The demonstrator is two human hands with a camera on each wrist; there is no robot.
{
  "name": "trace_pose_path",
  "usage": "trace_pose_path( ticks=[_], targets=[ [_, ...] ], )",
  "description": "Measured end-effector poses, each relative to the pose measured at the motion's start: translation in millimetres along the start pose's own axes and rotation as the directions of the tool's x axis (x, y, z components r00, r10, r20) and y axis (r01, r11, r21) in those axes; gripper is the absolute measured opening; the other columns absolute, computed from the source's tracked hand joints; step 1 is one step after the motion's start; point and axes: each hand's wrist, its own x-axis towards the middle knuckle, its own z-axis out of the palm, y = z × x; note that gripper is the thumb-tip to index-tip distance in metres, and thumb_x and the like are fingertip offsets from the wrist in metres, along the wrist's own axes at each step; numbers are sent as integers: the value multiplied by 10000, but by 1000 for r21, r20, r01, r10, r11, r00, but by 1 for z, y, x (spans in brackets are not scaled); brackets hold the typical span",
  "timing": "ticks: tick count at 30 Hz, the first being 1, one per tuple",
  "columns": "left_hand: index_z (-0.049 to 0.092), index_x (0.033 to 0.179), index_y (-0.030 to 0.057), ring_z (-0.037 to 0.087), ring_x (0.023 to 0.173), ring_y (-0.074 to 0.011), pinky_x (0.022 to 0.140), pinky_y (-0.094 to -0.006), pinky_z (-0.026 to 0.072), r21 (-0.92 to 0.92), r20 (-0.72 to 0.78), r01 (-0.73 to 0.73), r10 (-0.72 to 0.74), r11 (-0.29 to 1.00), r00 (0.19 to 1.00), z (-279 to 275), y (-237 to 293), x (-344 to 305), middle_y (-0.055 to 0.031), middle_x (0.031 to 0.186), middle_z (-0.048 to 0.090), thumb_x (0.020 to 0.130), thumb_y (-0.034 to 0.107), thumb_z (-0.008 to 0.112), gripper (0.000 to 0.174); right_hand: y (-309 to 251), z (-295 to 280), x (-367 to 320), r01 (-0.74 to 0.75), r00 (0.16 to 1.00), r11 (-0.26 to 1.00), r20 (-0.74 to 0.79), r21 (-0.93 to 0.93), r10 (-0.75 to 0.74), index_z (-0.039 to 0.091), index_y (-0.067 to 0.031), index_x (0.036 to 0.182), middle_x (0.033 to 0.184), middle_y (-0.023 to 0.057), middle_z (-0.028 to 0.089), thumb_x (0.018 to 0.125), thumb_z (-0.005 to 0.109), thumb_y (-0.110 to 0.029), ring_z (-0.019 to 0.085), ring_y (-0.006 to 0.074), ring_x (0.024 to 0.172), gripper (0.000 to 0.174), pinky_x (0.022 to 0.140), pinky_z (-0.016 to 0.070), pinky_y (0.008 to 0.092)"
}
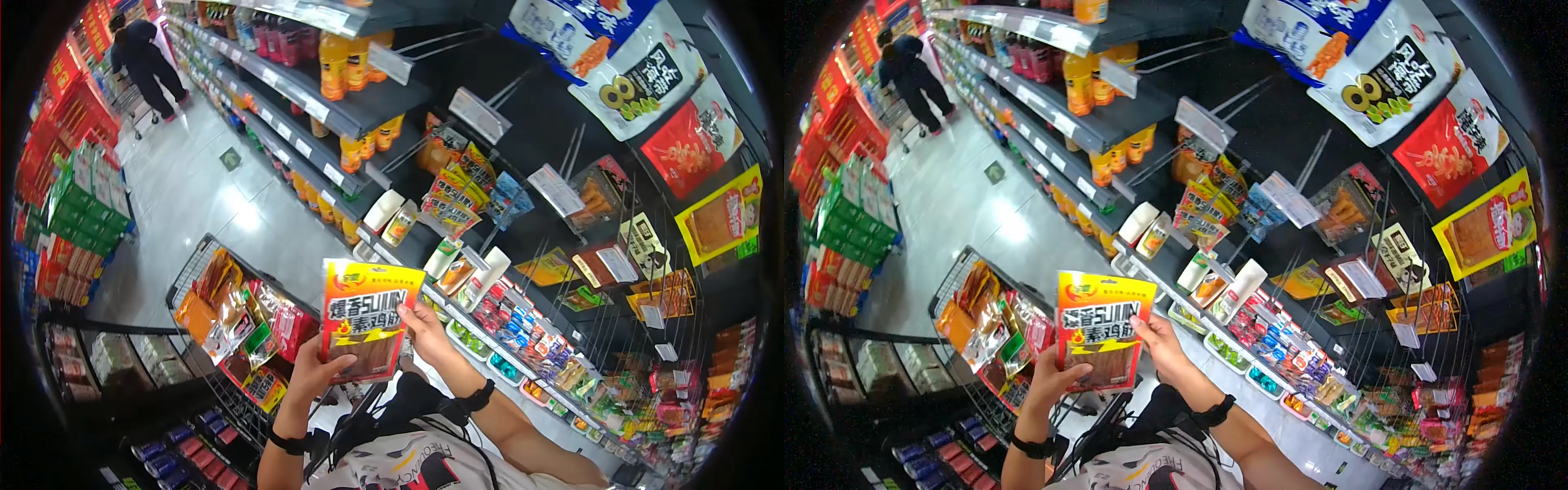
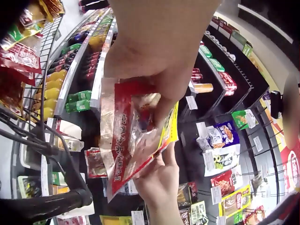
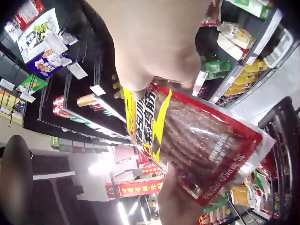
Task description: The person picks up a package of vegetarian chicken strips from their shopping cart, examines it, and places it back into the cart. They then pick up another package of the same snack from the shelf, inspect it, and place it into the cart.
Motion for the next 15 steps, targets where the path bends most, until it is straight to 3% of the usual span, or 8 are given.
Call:
trace_pose_path(
  ticks=[2,5,8,9,11,14,15],
  targets=[
    [618,1181,-26,637,915,-107,819,-263,519,78,51,56,-60,995,997,11,9,14,-54,1064,691,820,53,771,400,-1,-16,7,-7,998,998,-62,68,12,632,-22,1176,1114,38,689,1014,561,-213,636,104,982,261,877,482,261],
    [619,1179,-17,617,944,-111,771,-246,524,226,69,216,-237,950,969,21,18,43,-44,1034,675,866,100,736,354,-8,-33,17,110,987,992,-121,59,-102,658,-17,1134,1065,34,703,1009,574,-212,638,102,953,247,877,478,261],
    [628,1150,-8,583,821,-80,729,-252,503,71,82,-106,100,992,992,33,5,92,-15,970,663,879,41,677,280,-1,-63,29,221,958,975,-186,-20,-221,662,-4,1143,1066,28,702,1011,573,-194,619,87,944,248,883,466,262],
    [625,1147,-13,570,852,-76,747,-240,481,77,56,-154,149,985,987,43,19,104,-13,943,649,932,91,623,239,2,-73,34,225,954,974,-199,-26,-225,664,-4,1138,1060,26,702,1010,576,-197,616,86,940,248,879,464,262],
    [624,1136,-12,568,852,-76,741,-241,477,128,58,-151,144,980,988,38,-12,148,-14,948,644,963,145,609,234,12,-92,46,243,943,964,-209,-104,-261,671,-8,1131,1044,19,694,1003,592,-220,603,80,928,259,859,460,254],
    [654,1072,-12,508,755,-51,652,-219,414,196,-9,-152,157,969,988,49,-43,197,8,857,623,1007,270,565,302,27,-123,68,42,975,979,-208,-200,-84,671,-6,1129,1041,14,682,998,603,-241,591,72,915,277,843,459,243],
    [662,1059,-11,496,739,-49,644,-217,403,175,-21,-136,142,975,990,52,-57,214,12,838,620,1007,280,565,312,44,-137,81,58,971,974,-216,-220,-106,692,-14,1122,990,-20,679,994,612,-238,559,52,855,270,780,439,242]
  ],
)
